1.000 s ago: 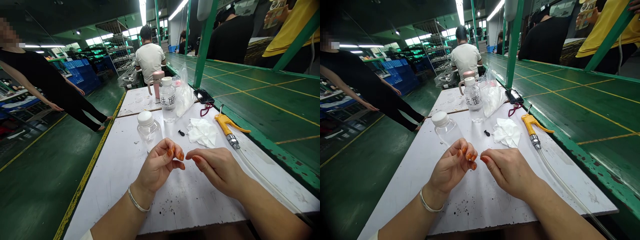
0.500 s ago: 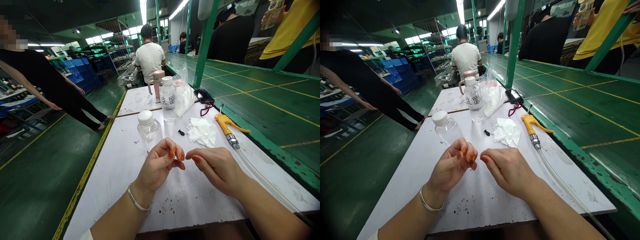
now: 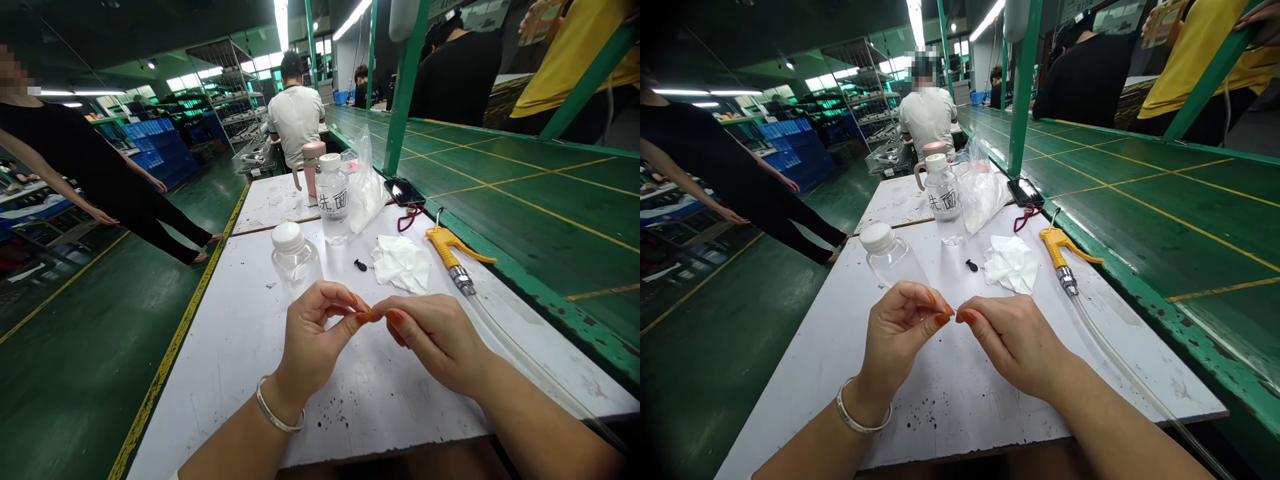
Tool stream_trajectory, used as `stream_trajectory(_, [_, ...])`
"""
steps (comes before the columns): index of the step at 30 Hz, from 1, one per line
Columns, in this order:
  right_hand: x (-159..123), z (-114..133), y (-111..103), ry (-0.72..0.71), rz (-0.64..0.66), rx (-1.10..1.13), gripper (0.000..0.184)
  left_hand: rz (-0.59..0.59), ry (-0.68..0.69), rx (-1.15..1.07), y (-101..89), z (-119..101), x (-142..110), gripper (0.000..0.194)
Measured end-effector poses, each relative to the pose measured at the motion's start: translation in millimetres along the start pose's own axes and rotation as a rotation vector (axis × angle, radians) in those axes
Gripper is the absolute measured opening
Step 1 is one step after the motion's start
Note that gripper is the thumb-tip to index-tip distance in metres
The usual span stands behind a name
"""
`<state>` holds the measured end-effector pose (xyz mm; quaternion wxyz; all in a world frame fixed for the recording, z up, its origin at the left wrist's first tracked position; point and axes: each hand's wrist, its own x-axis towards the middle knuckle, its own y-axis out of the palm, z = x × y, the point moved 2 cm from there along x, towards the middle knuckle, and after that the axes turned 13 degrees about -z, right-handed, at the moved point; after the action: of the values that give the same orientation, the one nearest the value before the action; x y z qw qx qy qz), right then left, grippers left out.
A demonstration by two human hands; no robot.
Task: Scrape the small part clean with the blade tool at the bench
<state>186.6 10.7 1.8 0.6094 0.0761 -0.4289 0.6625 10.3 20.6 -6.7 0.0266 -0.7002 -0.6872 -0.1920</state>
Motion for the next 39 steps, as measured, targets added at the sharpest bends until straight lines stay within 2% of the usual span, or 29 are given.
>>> stream_trajectory(8, [-2.7,-0.7,5.0,0.042,0.023,0.05,0.034,-0.033,0.222,0.176,-2.2,-0.2,-4.2,0.038])
stream_trajectory(21, [-2.0,0.7,8.9,0.091,-0.012,0.001,0.037,-0.04,0.423,0.284,-0.8,0.7,-6.1,0.059])
stream_trajectory(26, [-2.9,1.3,8.1,0.086,-0.015,-0.008,0.037,-0.06,0.451,0.322,-0.5,-0.5,-8.3,0.059])
stream_trajectory(39, [-2.9,1.6,9.7,0.102,-0.005,-0.01,0.037,-0.082,0.425,0.344,-0.5,-0.8,-9.1,0.056])
